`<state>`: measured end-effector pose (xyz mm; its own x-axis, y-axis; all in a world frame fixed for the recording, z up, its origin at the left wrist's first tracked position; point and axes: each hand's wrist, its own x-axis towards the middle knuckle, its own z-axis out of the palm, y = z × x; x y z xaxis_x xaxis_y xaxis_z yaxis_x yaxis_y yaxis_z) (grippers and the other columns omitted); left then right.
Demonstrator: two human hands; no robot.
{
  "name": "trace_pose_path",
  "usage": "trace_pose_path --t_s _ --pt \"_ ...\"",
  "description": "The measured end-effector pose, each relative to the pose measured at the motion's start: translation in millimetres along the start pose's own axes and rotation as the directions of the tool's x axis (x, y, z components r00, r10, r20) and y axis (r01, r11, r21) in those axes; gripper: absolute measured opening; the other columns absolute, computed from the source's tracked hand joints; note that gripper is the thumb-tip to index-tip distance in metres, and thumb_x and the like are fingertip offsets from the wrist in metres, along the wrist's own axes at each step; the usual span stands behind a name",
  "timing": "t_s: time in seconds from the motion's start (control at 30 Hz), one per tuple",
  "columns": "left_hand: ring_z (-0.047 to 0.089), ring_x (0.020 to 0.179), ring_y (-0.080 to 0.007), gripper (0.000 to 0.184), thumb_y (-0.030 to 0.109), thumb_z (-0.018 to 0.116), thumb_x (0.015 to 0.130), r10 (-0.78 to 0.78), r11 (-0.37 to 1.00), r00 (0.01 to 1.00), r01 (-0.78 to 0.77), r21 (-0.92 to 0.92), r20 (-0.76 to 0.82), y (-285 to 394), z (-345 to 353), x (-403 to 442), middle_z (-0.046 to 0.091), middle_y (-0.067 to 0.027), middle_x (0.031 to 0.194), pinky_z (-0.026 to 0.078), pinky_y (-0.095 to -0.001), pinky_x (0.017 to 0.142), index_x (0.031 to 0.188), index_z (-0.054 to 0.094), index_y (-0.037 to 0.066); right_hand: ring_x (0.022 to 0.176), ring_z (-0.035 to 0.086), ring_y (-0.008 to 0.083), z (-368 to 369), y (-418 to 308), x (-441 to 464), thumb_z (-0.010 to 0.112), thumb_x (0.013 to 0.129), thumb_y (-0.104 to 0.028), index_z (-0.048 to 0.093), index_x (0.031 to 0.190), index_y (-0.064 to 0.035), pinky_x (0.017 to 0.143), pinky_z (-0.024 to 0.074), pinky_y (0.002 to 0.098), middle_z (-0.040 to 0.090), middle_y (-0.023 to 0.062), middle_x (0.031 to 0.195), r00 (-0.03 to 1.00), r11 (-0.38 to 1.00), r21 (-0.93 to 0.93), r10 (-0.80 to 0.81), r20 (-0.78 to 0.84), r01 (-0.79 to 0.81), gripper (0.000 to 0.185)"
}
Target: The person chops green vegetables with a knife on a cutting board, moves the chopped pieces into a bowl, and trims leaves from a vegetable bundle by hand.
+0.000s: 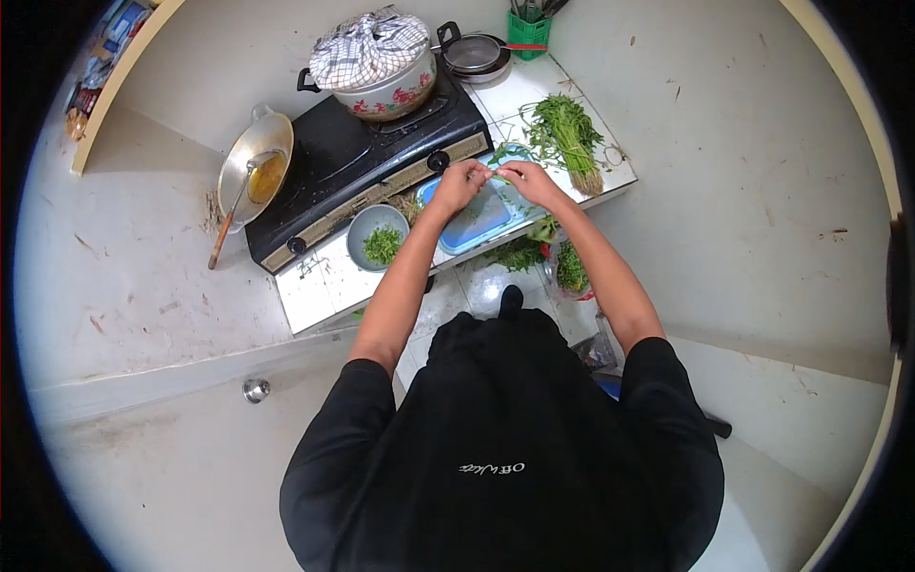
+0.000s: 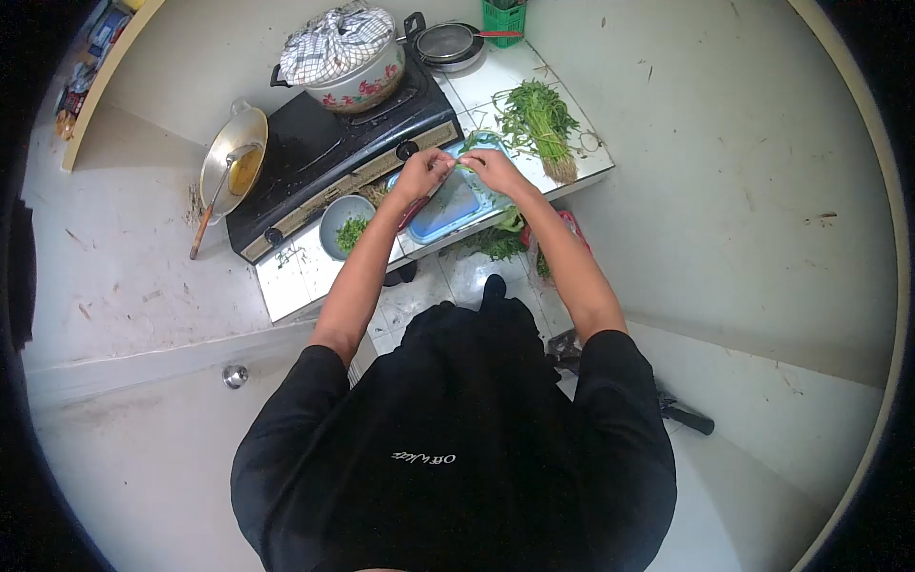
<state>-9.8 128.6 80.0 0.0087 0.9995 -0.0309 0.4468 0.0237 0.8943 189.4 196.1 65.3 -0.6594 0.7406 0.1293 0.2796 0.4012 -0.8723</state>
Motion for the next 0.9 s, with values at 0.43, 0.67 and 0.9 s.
trace_pose_path --t_s 0.43,0.67,0.9 --pt "0.064 0.098 -0.0365 0.039 0.029 0.063 0.092 -0.016 0.896 0.947 0.155 0.416 -0.320 -74.3 23.3 -46.4 0.066 -0.0193 0.106 0.052 -0.0426 0.082 0.117 0.060 -0.001 0.077 0.063 0.0176 25.2 12.8 -29.3 0.064 0.093 -0.016 0.071 0.106 -0.0034 0.073 0.0500 0.0314 0.072 0.0114 0.088 0.978 0.993 -0.089 0.055 -0.203 -0.075 0.019" --pt "0.058 0.112 -0.0324 0.027 0.016 0.052 0.093 -0.158 0.573 0.959 0.283 0.769 -0.235 -68.1 43.3 -66.6 0.061 -0.0156 0.117 0.048 -0.0503 0.089 0.115 0.059 0.003 0.074 0.064 0.0159 25.6 33.9 -38.2 0.065 0.092 -0.024 0.072 0.110 -0.0083 0.068 0.0494 0.0306 0.072 0.0095 0.085 0.974 0.975 -0.140 0.151 -0.167 -0.175 0.025" --pt "0.060 0.109 -0.0280 0.023 0.015 0.050 0.094 -0.150 0.478 0.942 0.335 0.812 -0.301 -71.5 45.5 -66.7 0.062 -0.0120 0.113 0.047 -0.0497 0.089 0.109 0.064 0.005 0.080 0.068 0.0200 20.7 38.2 -20.6 0.063 0.093 -0.021 0.074 0.105 -0.0061 0.074 0.0520 0.0318 0.072 0.0110 0.087 0.982 0.977 -0.161 0.116 -0.149 -0.140 0.021"
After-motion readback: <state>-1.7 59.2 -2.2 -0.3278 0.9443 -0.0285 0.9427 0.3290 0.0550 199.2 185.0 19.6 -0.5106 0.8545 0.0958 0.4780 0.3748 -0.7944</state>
